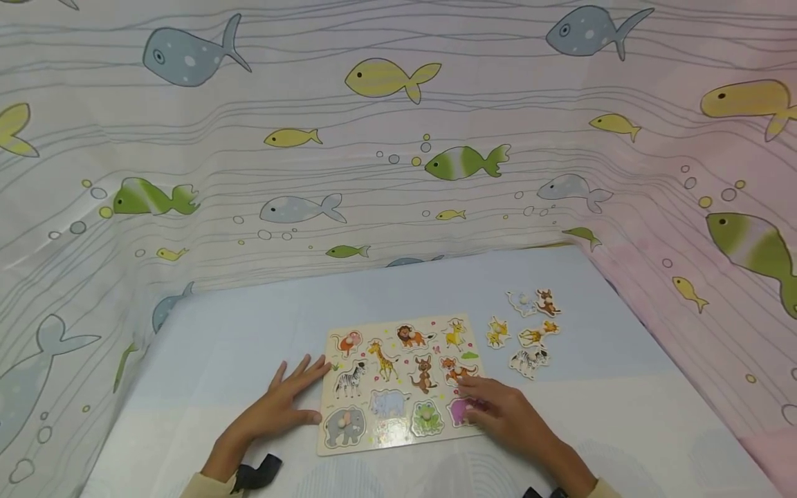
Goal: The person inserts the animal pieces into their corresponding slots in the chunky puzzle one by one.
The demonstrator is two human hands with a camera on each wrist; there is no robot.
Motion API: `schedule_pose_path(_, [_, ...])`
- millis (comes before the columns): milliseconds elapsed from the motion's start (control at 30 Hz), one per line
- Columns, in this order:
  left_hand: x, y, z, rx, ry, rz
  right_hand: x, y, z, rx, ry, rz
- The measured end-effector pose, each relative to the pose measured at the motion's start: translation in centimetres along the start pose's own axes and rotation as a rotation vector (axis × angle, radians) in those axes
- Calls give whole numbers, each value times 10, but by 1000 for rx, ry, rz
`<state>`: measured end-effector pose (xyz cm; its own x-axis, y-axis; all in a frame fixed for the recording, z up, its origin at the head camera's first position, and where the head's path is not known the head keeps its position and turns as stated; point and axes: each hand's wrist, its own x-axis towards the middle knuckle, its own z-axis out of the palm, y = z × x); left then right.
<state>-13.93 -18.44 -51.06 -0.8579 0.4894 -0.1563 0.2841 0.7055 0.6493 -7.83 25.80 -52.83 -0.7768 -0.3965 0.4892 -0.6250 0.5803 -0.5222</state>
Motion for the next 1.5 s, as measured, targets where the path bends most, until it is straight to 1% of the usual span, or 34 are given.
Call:
schedule_pose_path(33, [0,0,0,-1,0,0,0,1,-3,-8,29,32])
schedule_pose_path(100, [-1,-1,1,-2,-1,1,1,6,-12,-47,113,113])
schedule_pose_path(200, [-1,-1,2,-7,0,3,1,18,-29,-120,243,267])
schedule_pose_path(267, [-1,-1,2,-5,1,0,-1,27,-40,-180,305,373])
schedule_pose_path(333, [-1,-1,2,-3,2,-1,-4,35,-49,-226,342,445])
schedule_pose_path(400, [-1,-2,1,0,3,1,-7,41,-56,-245,347,475])
schedule_pose_path(467, [-1,-2,1,-1,4,6,-9,46,-59,-241,321,500])
schedule_pose_path(533, [0,-2,1,0,3,11,-11,50,-60,-238,288,535])
schedule_pose_path(600, [0,-3,1,-3,5,16,-14,53,-58,-223,258,589])
schedule_pose_path(633, [1,-3,1,-3,4,16,-16,55,-56,-226,253,605])
schedule_pose_path(733, [1,-3,0,0,6,15,-21,59,-51,-230,257,624])
schedule_pose_path(833, [1,-3,1,0,4,9,-22,61,-47,-233,270,591])
schedule_pose_path(967, [0,-2,0,-1,-1,5,-18,62,-46,-249,275,571])
schedule_pose_path(1167, [0,-1,-1,2,6,16,-12,63,-42,-284,280,539])
schedule_pose_path(1400, [-1,0,0,2,6,14,-11,61,-41,-286,305,531])
schedule_pose_path(1500, [-1,0,0,2,14,29,-11,58,-43,-281,316,539])
